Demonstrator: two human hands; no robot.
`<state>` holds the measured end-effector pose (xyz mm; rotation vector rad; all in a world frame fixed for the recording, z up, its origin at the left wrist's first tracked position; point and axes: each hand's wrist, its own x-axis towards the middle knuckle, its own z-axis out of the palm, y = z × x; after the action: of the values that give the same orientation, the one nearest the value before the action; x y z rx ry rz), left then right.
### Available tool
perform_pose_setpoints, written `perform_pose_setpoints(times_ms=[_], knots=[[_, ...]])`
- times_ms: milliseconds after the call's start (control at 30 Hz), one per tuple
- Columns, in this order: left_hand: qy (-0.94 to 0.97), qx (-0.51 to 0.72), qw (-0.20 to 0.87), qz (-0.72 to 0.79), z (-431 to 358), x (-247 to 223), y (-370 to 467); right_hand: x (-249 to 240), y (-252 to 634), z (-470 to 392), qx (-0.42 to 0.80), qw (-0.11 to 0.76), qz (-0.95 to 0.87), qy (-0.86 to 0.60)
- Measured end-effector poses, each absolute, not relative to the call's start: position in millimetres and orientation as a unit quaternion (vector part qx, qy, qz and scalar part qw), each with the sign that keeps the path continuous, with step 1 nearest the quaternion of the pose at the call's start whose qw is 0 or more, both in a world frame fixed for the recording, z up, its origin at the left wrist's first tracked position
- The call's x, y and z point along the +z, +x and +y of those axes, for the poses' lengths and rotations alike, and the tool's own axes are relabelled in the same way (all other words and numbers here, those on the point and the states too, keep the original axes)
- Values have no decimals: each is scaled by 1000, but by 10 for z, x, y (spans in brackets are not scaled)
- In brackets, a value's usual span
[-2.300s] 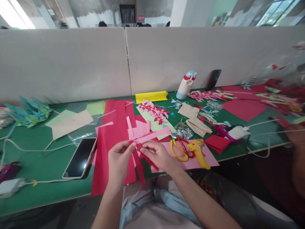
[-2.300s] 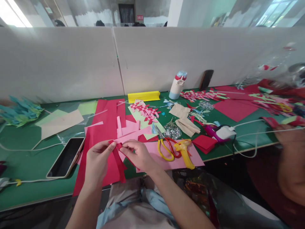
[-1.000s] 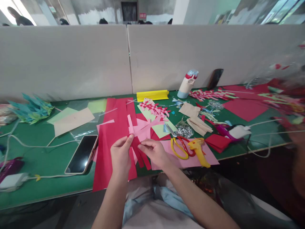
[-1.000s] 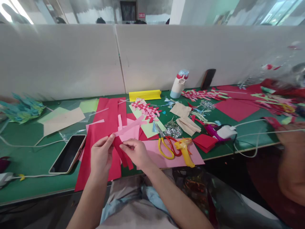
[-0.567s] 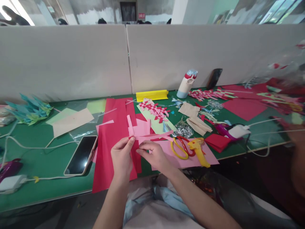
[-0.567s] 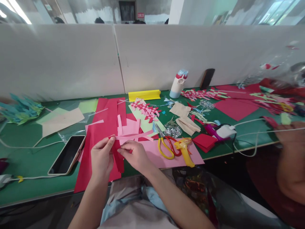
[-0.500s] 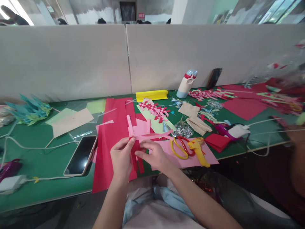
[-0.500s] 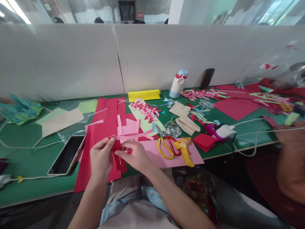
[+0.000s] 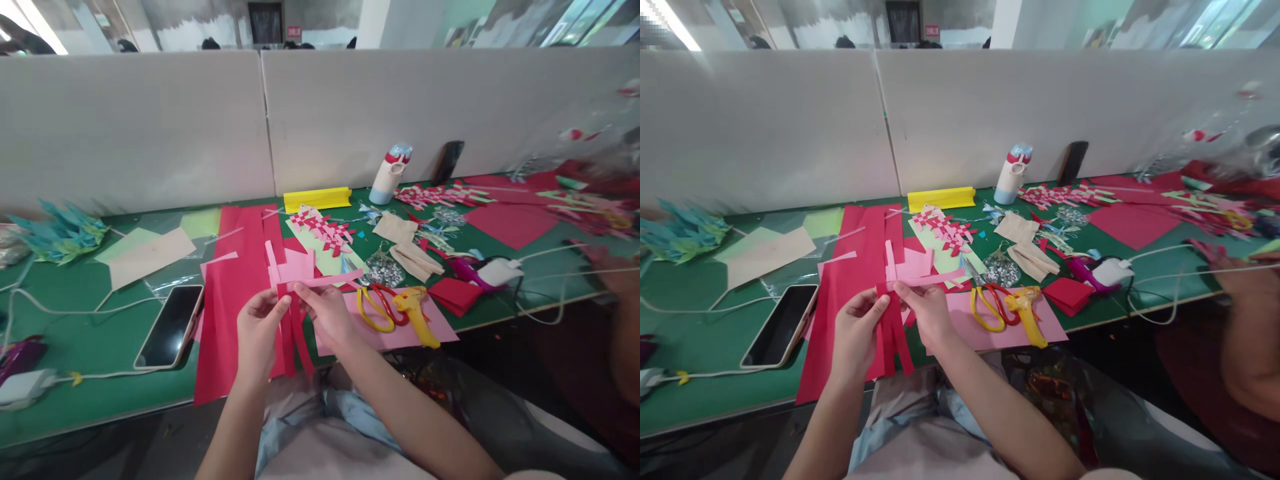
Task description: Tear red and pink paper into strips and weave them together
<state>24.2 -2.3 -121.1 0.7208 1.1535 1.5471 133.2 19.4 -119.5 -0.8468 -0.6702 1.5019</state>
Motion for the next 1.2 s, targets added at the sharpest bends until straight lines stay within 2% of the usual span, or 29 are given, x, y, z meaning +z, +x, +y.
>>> perform_pose_setpoints(times_ms=[233, 633, 733, 900, 967, 1133, 1200], knots=[[318, 616, 529, 489, -53, -1299, 211, -1226, 1312, 225, 624, 611, -280, -398], [338, 601, 518, 507, -9, -1319, 121, -1307, 1366, 191, 621, 555, -348, -429], [342, 585, 532, 507, -32, -1376, 122, -1371, 1398, 181, 624, 516, -392, -437], [318, 576, 502, 561, -45, -1477, -47, -1494, 1606, 189, 631, 400, -484, -455], [284, 586, 481, 587, -34, -1503, -189, -1520, 1752, 234, 602, 364, -513, -492], [229, 597, 448, 625, -2, -1536, -529, -1564, 2115, 515, 415, 330, -637, -560], [206, 605, 444, 628, -3, -1546, -598, -1600, 2202, 666, 375, 303, -663, -573]])
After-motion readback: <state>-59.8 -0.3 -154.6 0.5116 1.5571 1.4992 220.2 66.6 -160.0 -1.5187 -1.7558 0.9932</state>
